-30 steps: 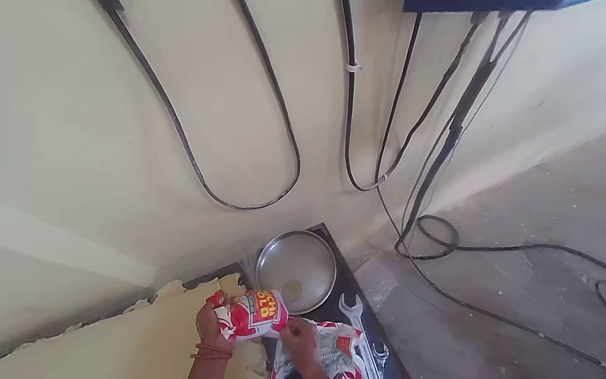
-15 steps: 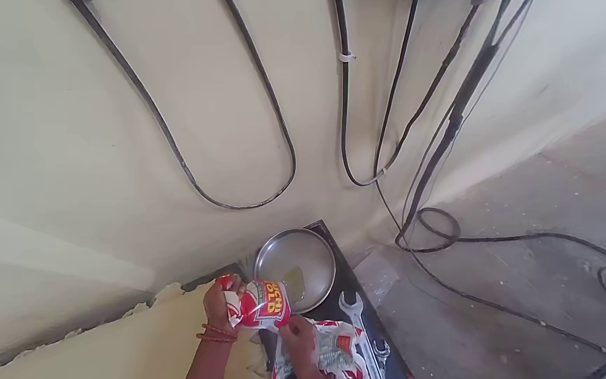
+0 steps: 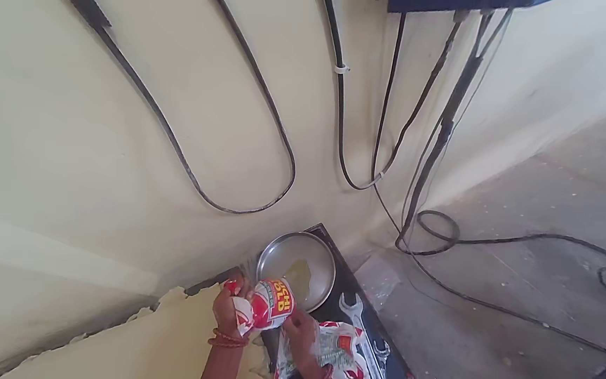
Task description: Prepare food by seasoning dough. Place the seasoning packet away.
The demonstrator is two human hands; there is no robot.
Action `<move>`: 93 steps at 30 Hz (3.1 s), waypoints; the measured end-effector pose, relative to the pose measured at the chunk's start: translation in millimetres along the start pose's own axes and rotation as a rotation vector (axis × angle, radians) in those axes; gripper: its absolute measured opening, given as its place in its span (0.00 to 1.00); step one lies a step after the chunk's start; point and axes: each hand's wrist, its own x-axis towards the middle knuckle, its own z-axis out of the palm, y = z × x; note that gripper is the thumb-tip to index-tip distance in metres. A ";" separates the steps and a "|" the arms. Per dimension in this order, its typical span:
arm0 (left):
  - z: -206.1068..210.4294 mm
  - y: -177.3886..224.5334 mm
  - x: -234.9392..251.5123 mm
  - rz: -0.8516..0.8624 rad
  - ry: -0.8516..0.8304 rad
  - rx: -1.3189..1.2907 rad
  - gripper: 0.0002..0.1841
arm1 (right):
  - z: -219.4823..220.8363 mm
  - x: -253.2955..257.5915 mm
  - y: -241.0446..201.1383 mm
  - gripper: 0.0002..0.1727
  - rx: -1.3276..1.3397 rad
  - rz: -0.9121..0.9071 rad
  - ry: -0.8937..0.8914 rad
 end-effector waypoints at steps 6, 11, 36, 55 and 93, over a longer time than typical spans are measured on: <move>-13.2 -14.7 -24.2 -0.062 -0.088 -0.111 0.32 | 7.4 -5.4 23.7 0.10 0.064 -0.022 0.070; -34.9 -21.1 -26.3 -0.044 -0.052 -0.217 0.30 | -2.3 1.2 14.4 0.09 0.021 -0.091 0.153; -53.0 -20.5 -16.5 -0.059 -0.286 -0.500 0.21 | -0.1 3.6 4.1 0.08 0.005 -0.298 0.219; -57.4 -14.7 -24.8 -0.086 -0.272 -0.585 0.17 | 6.8 10.3 16.4 0.09 0.235 -0.377 0.158; -22.3 -5.9 0.2 -0.301 -0.080 0.036 0.33 | -16.6 17.1 -13.0 0.19 0.804 0.590 -0.311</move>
